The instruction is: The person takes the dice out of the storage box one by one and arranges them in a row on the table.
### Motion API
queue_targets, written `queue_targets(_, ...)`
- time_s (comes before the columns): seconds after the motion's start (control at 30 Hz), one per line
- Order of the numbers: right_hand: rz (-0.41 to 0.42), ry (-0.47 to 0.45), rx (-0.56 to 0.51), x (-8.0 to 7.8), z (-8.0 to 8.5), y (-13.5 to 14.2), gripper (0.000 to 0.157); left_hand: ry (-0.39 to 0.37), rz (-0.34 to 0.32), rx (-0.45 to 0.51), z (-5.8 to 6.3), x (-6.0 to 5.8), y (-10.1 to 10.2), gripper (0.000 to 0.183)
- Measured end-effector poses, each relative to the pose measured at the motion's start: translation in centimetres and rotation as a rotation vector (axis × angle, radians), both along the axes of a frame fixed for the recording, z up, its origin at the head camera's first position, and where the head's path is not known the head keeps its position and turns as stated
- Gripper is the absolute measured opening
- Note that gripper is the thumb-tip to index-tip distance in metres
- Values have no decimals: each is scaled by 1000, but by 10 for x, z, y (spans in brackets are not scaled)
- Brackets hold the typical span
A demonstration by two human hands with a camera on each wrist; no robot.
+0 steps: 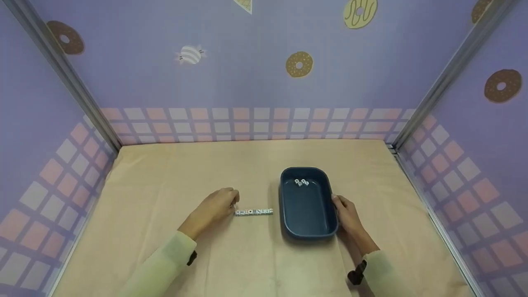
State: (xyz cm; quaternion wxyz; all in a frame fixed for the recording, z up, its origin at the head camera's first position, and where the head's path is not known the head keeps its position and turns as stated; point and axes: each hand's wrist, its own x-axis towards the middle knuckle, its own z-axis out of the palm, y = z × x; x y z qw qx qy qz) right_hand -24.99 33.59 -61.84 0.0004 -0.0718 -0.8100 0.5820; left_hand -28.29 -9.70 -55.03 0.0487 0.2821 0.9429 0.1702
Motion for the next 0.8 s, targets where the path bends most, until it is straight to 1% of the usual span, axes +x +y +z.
queue_targets(0.13, 6, -4, -14, 0, 2, 1, 60, -35, 26, 6, -7, 6, -4, 12)
queue_targets(0.3, 7, -12, -42, 2, 2, 0, 59, -45, 37, 28, -13, 10, -5, 9)
queue_targets(0.47, 0, -20, -48, 1, 1, 0, 61, -47, 21, 44, -16, 9, -4, 9)
queue_targets(0.6, -11, -10, -21, -1, 0, 1, 60, -77, 13, 64, -19, 6, -6, 11)
queue_targets(0.7, -9, 4, -9, -1, 0, 0, 58, -137, 1, 88, -17, 4, -7, 15)
queue_targets(0.8, 4, -12, -28, -1, 1, 1, 57, -172, -6, 97, -4, 1, -3, 29)
